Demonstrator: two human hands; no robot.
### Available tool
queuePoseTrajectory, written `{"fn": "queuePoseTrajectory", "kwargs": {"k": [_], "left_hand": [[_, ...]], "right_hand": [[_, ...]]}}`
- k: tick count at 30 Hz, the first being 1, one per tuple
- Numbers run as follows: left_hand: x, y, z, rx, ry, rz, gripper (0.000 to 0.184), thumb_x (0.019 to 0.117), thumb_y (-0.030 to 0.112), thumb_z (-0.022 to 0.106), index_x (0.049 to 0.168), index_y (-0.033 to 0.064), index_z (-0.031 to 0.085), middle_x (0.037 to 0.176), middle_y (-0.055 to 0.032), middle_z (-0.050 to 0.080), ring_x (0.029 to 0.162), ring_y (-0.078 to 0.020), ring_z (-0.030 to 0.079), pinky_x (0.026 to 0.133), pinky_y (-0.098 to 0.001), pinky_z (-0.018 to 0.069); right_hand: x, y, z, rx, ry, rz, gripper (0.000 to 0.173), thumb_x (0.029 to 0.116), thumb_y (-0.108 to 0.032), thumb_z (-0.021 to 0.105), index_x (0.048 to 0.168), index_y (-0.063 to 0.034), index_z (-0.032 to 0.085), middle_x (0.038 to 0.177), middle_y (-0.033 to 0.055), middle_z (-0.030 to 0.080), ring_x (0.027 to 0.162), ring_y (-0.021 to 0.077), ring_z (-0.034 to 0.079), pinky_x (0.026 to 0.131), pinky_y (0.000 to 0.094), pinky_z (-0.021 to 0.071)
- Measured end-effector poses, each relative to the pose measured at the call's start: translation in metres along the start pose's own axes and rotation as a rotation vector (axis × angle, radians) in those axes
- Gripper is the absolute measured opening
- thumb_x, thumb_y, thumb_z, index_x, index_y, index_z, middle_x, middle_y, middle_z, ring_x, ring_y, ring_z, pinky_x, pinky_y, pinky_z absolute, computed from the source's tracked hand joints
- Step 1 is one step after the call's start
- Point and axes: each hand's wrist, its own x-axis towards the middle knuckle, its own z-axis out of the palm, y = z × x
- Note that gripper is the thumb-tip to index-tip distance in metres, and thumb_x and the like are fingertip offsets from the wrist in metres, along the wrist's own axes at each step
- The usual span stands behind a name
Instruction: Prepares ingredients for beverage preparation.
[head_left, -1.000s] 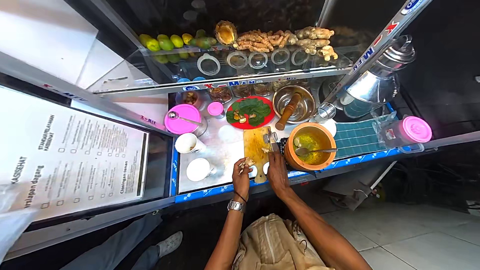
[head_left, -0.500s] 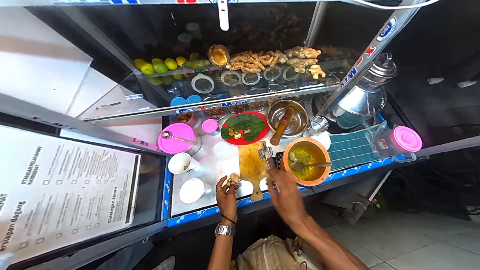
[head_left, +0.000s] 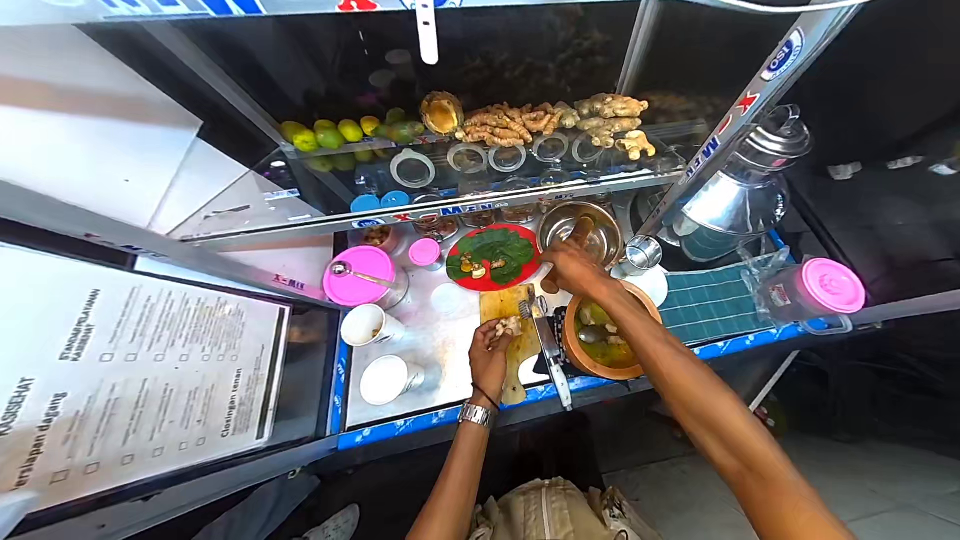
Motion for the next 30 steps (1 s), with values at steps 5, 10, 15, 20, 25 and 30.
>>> {"fn": "queuePoseTrajectory", "kwargs": {"k": [5,10,15,20,25,30], "left_hand": [[0.019,0.039,0.015,0.042,0.001,0.051,0.042,0.098,0.008,0.066,0.136,-0.0044,0.053,0.123,-0.0201,0.065,0.102,-0.0219,0.068,0.09,-0.0369,0.0562],[0.054,0.075,0.039,0.219,-0.017,0.074,0.04,0.0994,0.014,0.065,0.136,-0.0018,0.055,0.127,-0.0212,0.062,0.102,-0.0255,0.067,0.091,-0.0409,0.0559],[0.097,0.099,0.095,0.464,-0.142,0.165,0.037,0.0997,0.018,0.066,0.134,0.0049,0.061,0.12,-0.0216,0.067,0.102,-0.0348,0.068,0.092,-0.0541,0.0551],[0.142,0.099,0.153,0.612,-0.233,0.221,0.04,0.0996,0.021,0.064,0.137,0.0057,0.061,0.126,-0.0247,0.066,0.117,-0.0423,0.063,0.102,-0.0612,0.0481],[0.169,0.098,0.178,0.702,-0.332,0.277,0.05,0.0977,0.023,0.067,0.143,0.0058,0.056,0.135,-0.0199,0.064,0.123,-0.035,0.063,0.108,-0.0541,0.0474],[0.056,0.152,0.144,0.759,-0.601,0.505,0.021,0.0984,0.013,0.063,0.116,0.0045,0.068,0.111,-0.0163,0.068,0.09,-0.0292,0.069,0.083,-0.0518,0.0572]], "right_hand": [[0.051,0.021,0.026,-0.379,-0.357,-0.014,0.035,0.0852,-0.018,0.081,0.118,-0.0095,0.073,0.148,0.0159,0.053,0.142,0.0432,0.04,0.106,0.0661,0.0412],[0.032,0.073,0.023,-0.221,0.265,-0.313,0.044,0.0722,-0.03,0.086,0.114,-0.0215,0.075,0.125,0.0075,0.068,0.119,0.0401,0.06,0.087,0.0676,0.052],[-0.063,0.009,-0.076,0.115,0.316,-0.189,0.045,0.0766,-0.009,0.08,0.119,-0.0188,0.07,0.135,0.0051,0.06,0.128,0.0301,0.055,0.097,0.0545,0.0535],[-0.172,-0.031,-0.077,0.724,0.783,-0.331,0.029,0.0927,-0.02,0.075,0.118,-0.0103,0.067,0.129,0.0074,0.064,0.13,0.0265,0.057,0.109,0.0481,0.052],[-0.231,-0.027,-0.081,1.121,1.192,-0.411,0.028,0.0908,-0.022,0.078,0.117,-0.0234,0.068,0.101,-0.0044,0.07,0.102,0.0155,0.067,0.108,0.0458,0.0497],[-0.271,0.0,-0.086,1.169,1.386,-0.376,0.016,0.0905,-0.02,0.074,0.102,-0.0147,0.064,0.085,0.0008,0.065,0.085,0.0196,0.066,0.094,0.0439,0.0552]]}}
